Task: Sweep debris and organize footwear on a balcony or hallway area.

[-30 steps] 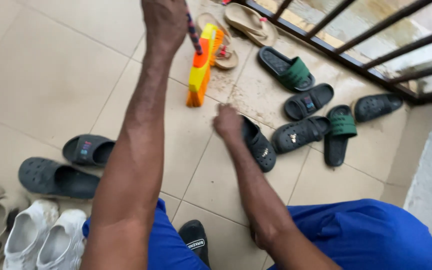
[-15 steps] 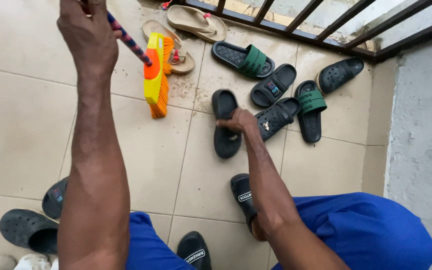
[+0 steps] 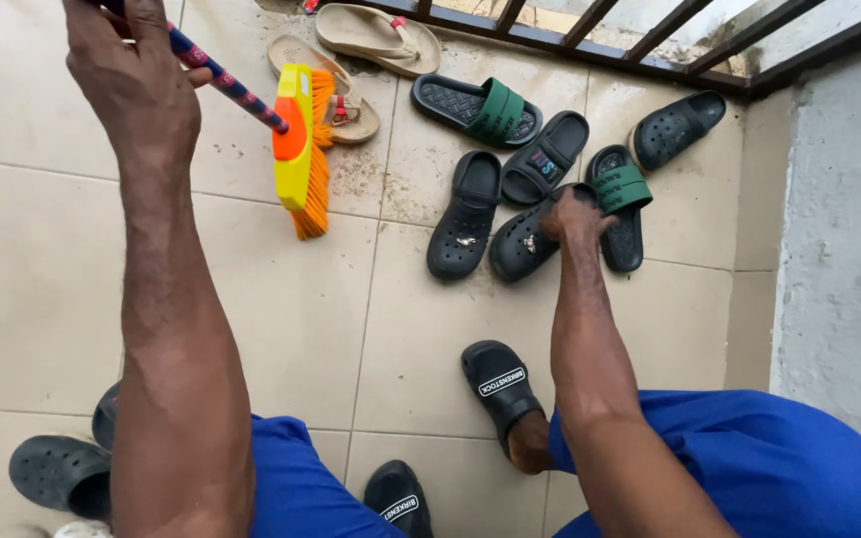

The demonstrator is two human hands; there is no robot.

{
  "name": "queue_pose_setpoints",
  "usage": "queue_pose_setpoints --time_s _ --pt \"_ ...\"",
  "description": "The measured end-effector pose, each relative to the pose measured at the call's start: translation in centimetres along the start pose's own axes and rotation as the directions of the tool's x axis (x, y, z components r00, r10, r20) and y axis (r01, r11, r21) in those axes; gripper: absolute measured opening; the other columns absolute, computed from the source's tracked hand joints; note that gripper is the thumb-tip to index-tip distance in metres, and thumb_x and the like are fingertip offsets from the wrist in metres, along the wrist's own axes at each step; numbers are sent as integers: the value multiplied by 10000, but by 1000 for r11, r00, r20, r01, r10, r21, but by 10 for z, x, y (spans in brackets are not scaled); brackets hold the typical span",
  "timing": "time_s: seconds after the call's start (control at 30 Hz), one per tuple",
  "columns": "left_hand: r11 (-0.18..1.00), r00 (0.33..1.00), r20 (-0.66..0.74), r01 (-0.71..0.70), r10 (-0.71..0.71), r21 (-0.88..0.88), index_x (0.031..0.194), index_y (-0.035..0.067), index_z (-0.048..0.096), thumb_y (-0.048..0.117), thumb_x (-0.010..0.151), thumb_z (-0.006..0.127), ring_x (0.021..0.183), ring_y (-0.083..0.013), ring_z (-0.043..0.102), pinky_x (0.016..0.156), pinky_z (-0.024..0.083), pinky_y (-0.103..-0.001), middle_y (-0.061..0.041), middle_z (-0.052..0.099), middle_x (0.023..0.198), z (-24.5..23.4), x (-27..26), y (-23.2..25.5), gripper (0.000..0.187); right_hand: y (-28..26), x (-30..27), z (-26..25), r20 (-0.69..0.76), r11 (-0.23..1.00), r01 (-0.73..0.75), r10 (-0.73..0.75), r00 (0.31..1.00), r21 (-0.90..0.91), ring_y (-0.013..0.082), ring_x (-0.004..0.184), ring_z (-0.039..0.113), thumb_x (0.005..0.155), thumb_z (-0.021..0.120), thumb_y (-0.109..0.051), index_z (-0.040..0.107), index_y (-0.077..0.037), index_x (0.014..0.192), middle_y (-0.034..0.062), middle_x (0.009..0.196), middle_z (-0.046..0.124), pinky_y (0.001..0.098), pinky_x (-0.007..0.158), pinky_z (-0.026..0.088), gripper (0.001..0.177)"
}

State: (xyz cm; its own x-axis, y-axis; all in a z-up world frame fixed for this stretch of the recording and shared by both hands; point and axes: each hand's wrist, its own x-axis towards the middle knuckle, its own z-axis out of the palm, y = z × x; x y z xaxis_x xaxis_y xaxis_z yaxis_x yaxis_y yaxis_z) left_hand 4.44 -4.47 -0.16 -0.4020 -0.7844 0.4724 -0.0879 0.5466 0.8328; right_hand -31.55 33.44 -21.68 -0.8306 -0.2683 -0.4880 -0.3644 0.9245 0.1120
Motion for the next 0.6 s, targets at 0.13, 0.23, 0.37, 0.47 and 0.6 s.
queue_pose_setpoints --time_s 0.13,0.23,0.37,0.47,0.6 --pt "999 999 -4 -40 40 4 1265 -40 468 341 1186 471 838 -153 719 701 644 -284 -79 602 1022 4 1 -2 389 7 -14 8 112 991 112 -120 986 75 419 1341 572 820 738 -278 219 -332 1658 204 1405 634 680 1215 253 988" --pt "999 999 11 45 -45 2 1222 -18 465 367 1190 502 761 -122 735 682 627 -269 -51 600 960 8 5 1 389 -6 -16 11 227 971 225 -239 944 85 472 1302 596 790 716 -290 148 -455 1679 227 1405 612 599 1164 418 1067" --pt "999 998 56 -6 8 -33 1234 -12 490 360 1197 498 787 -128 734 694 620 -274 -45 600 965 11 4 1 374 -40 -34 0 270 949 305 -314 910 74 448 1496 281 825 781 -486 80 -392 1605 161 1500 540 719 1176 197 1053" --pt "993 988 98 -120 121 -17 1231 -23 486 337 1218 458 812 -120 746 719 624 -258 -46 599 990 14 3 2 361 -67 -58 -19 256 985 171 -175 951 39 500 1407 364 795 822 -508 182 -433 1594 313 1595 224 696 1145 237 1027" --pt "992 990 76 -112 115 -54 1261 -29 494 312 1216 476 776 -136 723 697 626 -279 -64 613 954 16 2 12 344 -51 -14 54 17 951 146 -156 988 273 473 1289 553 899 667 -266 495 -350 1515 279 1561 353 562 1103 451 646"
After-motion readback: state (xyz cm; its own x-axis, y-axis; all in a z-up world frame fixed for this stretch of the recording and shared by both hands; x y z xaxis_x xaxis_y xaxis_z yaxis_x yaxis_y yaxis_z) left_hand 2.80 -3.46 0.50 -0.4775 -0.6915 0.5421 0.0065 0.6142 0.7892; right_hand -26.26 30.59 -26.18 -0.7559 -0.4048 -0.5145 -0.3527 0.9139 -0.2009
